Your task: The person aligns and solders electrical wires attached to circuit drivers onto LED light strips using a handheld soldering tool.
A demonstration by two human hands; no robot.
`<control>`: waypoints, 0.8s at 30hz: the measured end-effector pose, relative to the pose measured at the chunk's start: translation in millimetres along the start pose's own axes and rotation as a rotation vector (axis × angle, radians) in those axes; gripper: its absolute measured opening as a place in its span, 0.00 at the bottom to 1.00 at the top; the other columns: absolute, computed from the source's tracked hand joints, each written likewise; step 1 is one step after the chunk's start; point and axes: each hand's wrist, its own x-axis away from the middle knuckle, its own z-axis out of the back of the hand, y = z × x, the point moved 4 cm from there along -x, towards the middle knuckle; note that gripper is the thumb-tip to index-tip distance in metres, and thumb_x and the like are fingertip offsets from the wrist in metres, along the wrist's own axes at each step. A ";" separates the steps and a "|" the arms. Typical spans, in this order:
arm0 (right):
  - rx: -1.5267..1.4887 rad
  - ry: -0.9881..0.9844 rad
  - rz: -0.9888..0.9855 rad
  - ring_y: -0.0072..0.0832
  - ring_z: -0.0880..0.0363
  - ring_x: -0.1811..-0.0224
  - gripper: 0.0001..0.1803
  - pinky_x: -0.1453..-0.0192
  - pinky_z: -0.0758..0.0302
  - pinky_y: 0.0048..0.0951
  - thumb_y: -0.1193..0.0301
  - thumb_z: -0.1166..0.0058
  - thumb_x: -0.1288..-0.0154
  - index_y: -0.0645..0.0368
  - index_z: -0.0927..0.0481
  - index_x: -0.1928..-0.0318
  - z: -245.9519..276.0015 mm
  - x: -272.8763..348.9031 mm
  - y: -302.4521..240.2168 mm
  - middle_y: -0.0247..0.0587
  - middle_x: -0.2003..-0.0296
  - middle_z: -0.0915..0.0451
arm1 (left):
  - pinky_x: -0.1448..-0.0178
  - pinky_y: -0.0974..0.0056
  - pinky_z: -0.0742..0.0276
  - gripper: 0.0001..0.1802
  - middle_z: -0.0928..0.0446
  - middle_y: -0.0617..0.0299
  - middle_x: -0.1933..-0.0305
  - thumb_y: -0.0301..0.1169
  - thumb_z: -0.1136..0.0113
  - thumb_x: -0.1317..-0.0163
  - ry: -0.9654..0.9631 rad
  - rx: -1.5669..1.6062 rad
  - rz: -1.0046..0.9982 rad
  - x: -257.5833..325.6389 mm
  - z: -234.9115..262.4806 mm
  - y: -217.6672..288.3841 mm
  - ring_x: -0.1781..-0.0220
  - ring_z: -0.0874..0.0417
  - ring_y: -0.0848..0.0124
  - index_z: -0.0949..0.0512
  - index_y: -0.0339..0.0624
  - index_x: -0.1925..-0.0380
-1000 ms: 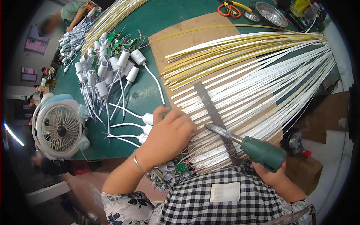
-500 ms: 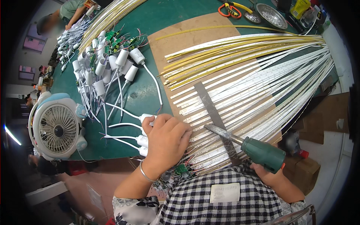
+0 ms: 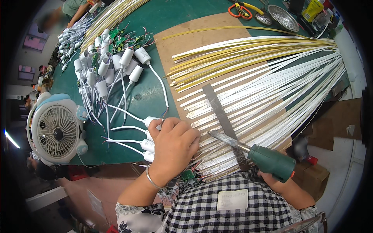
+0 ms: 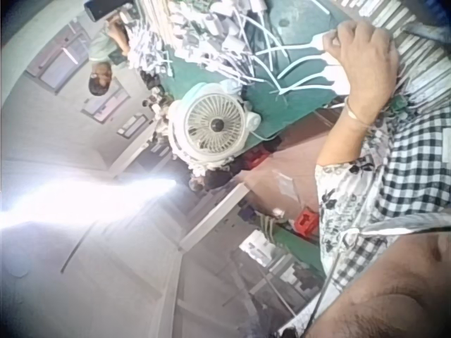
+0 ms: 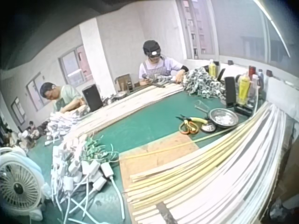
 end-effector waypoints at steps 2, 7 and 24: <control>-0.054 0.000 0.108 0.40 0.18 0.52 0.16 0.48 0.23 0.37 0.72 0.39 0.40 0.62 0.18 0.51 -2.8 -8.5 -8.4 0.47 0.51 0.17 | 0.42 0.51 0.47 0.07 0.26 0.71 0.69 0.30 0.31 0.53 -0.004 0.000 -0.007 -1.0 0.2 0.8 0.56 0.26 0.68 0.19 0.54 0.74; -0.041 0.053 0.186 0.43 0.17 0.54 0.16 0.48 0.22 0.38 0.72 0.39 0.40 0.62 0.18 0.52 -5.0 -14.5 -13.1 0.47 0.53 0.17 | 0.42 0.50 0.47 0.07 0.26 0.71 0.69 0.31 0.31 0.53 -0.012 0.004 -0.025 0.6 0.7 -1.0 0.56 0.26 0.69 0.18 0.54 0.72; -0.063 0.107 0.210 0.28 0.19 0.72 0.18 0.62 0.23 0.28 0.66 0.45 0.31 0.66 0.26 0.48 4.0 -7.4 -9.8 0.41 0.70 0.20 | 0.42 0.50 0.47 0.06 0.26 0.71 0.69 0.31 0.32 0.52 -0.025 0.001 -0.033 -2.3 1.9 0.0 0.57 0.26 0.69 0.19 0.54 0.72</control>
